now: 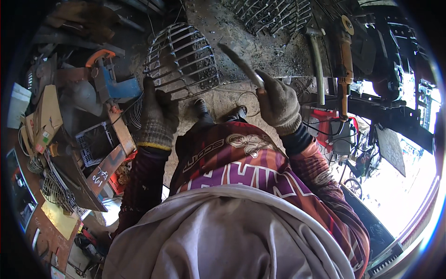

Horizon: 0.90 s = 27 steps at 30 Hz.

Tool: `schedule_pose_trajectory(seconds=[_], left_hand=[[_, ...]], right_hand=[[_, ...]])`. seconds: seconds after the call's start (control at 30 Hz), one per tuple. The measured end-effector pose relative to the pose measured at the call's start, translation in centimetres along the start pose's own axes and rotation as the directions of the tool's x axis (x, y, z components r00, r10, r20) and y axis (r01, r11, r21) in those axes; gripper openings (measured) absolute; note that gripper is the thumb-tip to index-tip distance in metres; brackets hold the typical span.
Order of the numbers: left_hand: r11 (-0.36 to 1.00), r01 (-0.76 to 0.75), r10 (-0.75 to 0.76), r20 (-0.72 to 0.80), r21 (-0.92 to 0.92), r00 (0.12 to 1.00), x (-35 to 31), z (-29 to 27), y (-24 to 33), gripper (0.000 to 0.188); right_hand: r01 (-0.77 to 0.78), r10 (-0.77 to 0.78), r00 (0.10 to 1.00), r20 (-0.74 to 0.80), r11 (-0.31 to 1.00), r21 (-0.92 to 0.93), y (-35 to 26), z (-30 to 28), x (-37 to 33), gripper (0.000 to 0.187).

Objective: The person positions a wire basket on a workbench, then uses a welding torch and a handheld welding mask to weld different parts of the basket.

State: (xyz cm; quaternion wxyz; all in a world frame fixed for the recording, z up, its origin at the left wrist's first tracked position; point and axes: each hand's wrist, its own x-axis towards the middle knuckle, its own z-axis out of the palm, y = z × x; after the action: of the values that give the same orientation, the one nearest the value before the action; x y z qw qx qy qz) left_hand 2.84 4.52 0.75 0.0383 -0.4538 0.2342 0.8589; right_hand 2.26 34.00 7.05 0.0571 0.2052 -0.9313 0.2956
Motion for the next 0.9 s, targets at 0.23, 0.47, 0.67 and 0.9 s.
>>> schedule_pose_trajectory(seconds=[0.23,0.47,0.67,0.9], left_hand=[[0.988,-0.095,0.122,-0.233,0.123,0.965,0.2,0.9,1.2,0.034],[0.973,-0.155,0.194,-0.245,0.169,0.95,-0.7,2.2,1.6,0.033],[0.973,-0.17,0.189,-0.115,0.156,0.975,0.1,0.9,2.0,0.031],[0.98,-0.161,0.179,-0.165,0.115,0.97,-0.9,1.8,2.1,0.024]], right_hand=[[0.086,-0.087,0.996,0.033,0.996,0.036,0.2,1.2,-0.2,0.037],[0.037,-0.035,0.997,0.074,0.999,-0.028,-0.2,1.9,0.5,0.035],[0.086,-0.073,0.991,0.109,0.988,-0.125,-0.5,2.6,0.6,0.034],[0.076,-0.076,0.996,0.046,0.997,-0.004,-0.4,1.9,0.3,0.035]])
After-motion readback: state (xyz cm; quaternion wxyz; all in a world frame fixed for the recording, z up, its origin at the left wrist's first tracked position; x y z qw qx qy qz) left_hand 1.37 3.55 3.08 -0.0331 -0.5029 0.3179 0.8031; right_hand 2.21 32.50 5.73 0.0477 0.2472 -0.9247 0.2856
